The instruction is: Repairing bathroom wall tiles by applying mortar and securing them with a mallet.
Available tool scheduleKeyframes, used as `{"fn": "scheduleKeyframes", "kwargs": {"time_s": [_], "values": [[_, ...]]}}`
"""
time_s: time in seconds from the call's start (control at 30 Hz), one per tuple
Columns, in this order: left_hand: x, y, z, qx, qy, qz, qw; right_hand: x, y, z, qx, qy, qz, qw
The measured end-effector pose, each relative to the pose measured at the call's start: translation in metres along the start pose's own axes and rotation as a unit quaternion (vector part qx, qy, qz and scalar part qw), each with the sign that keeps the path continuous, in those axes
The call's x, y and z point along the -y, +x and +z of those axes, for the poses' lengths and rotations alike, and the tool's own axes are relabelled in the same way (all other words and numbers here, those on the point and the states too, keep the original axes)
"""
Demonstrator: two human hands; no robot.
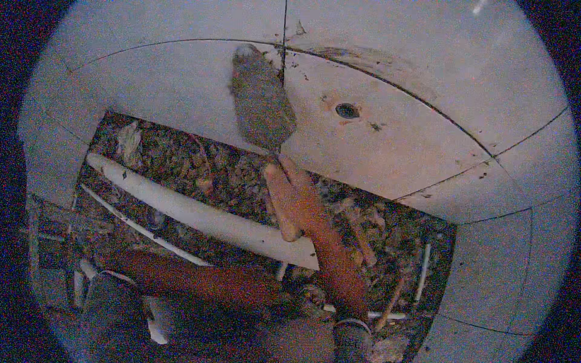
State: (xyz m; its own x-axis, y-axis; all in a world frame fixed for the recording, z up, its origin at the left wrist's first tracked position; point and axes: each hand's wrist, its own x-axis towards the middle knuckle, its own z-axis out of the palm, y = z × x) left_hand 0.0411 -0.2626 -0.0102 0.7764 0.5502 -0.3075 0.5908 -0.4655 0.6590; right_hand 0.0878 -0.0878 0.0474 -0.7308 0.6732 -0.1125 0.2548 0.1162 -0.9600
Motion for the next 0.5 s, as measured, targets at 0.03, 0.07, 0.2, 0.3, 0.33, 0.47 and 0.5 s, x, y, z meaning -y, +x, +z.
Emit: {"fn": "scheduleKeyframes", "kwargs": {"time_s": [0.03,0.07,0.2,0.3,0.33,0.47,0.5], "values": [[-0.002,-0.008,-0.001,0.003,-0.004,-0.008,1.000,0.016,-0.001,0.001,0.093,0.201,0.155,0.963],[-0.007,-0.013,-0.010,-0.034,-0.005,0.005,0.999,0.011,-0.002,-0.001,0.090,0.201,0.154,0.963],[-0.005,-0.006,-0.019,0.005,0.013,-0.011,1.000,-0.013,-0.018,-0.020,0.207,0.496,0.096,0.838],[0.005,-0.001,0.007,-0.090,-0.008,0.026,0.996,-0.020,-0.043,-0.028,0.134,0.477,0.063,0.866],[0.006,-0.002,0.009,-0.090,-0.010,0.021,0.996,-0.019,-0.050,-0.026,0.006,0.356,0.068,0.932],[0.013,-0.001,0.021,-0.034,0.014,0.005,0.999,0.015,-0.074,-0.016,-0.046,0.550,0.057,0.832],[0.014,-0.001,0.019,-0.045,0.019,0.040,0.998,0.000,-0.074,-0.019,0.006,0.530,-0.006,0.848]]}}
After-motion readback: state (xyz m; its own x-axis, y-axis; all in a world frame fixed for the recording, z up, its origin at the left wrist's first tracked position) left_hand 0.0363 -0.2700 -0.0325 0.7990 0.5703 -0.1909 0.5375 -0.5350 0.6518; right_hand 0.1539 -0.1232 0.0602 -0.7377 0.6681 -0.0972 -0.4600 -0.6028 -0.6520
